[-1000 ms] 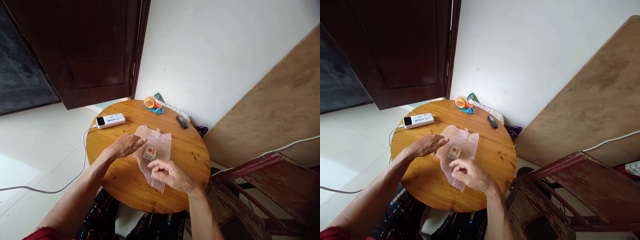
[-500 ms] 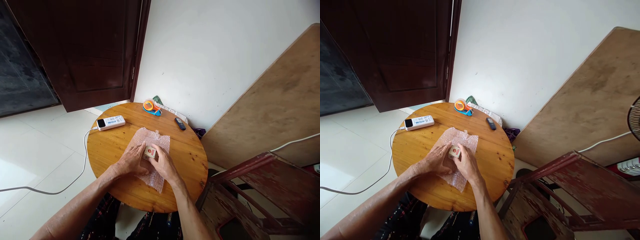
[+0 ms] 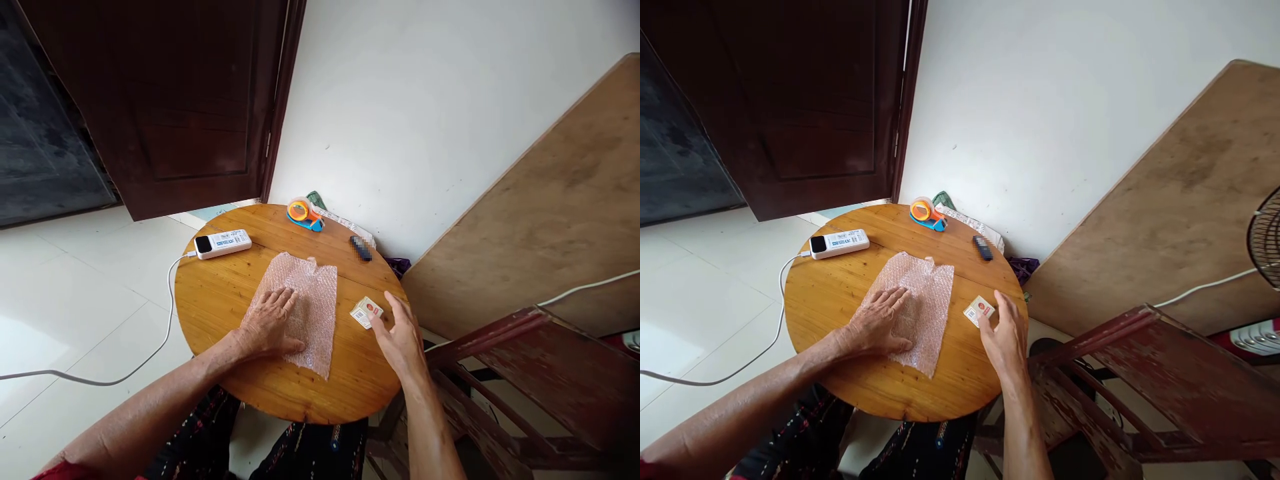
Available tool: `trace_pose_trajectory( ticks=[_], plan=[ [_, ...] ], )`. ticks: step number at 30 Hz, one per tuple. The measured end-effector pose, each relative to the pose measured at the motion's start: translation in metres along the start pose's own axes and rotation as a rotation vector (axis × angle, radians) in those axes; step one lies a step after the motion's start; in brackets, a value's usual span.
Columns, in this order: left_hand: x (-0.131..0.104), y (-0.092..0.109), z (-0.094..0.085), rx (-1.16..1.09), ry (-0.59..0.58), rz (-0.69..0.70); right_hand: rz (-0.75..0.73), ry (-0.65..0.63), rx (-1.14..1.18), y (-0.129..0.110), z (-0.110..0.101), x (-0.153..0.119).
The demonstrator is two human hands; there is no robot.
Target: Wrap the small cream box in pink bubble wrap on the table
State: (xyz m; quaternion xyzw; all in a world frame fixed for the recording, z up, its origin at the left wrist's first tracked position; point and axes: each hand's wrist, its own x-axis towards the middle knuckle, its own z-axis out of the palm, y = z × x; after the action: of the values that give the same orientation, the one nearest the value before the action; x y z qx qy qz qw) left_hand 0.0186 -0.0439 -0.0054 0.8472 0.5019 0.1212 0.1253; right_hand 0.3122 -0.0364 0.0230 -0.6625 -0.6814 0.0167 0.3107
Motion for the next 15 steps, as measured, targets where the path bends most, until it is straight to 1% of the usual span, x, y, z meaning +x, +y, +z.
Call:
trace_pose_trajectory(
  ticks=[1,2,5,7,9,11,13,15],
  plan=[
    [-0.001,0.001,-0.001,0.012,0.005,0.008,-0.035,0.043,0.015,-0.009,-0.001,-0.001],
    [-0.001,0.001,-0.002,0.024,0.008,0.018,-0.067,0.058,0.046,-0.02,-0.001,0.0],
    [0.001,0.002,-0.01,0.062,-0.001,0.059,-0.166,-0.017,0.173,-0.052,0.004,0.007],
    [0.005,0.002,-0.016,0.085,-0.017,0.089,-0.189,-0.086,0.216,-0.066,0.011,0.02],
    [0.01,0.001,-0.021,0.104,-0.017,0.108,-0.165,-0.152,0.231,-0.072,0.02,0.04],
    [0.014,-0.001,-0.023,0.108,0.003,0.124,-0.108,-0.208,0.201,-0.074,0.029,0.065],
    [0.017,-0.003,-0.02,0.098,0.019,0.145,-0.066,-0.261,0.122,-0.074,0.037,0.09],
    [0.018,-0.004,-0.016,0.083,0.028,0.161,-0.06,-0.316,0.062,-0.074,0.046,0.112]
  ],
)
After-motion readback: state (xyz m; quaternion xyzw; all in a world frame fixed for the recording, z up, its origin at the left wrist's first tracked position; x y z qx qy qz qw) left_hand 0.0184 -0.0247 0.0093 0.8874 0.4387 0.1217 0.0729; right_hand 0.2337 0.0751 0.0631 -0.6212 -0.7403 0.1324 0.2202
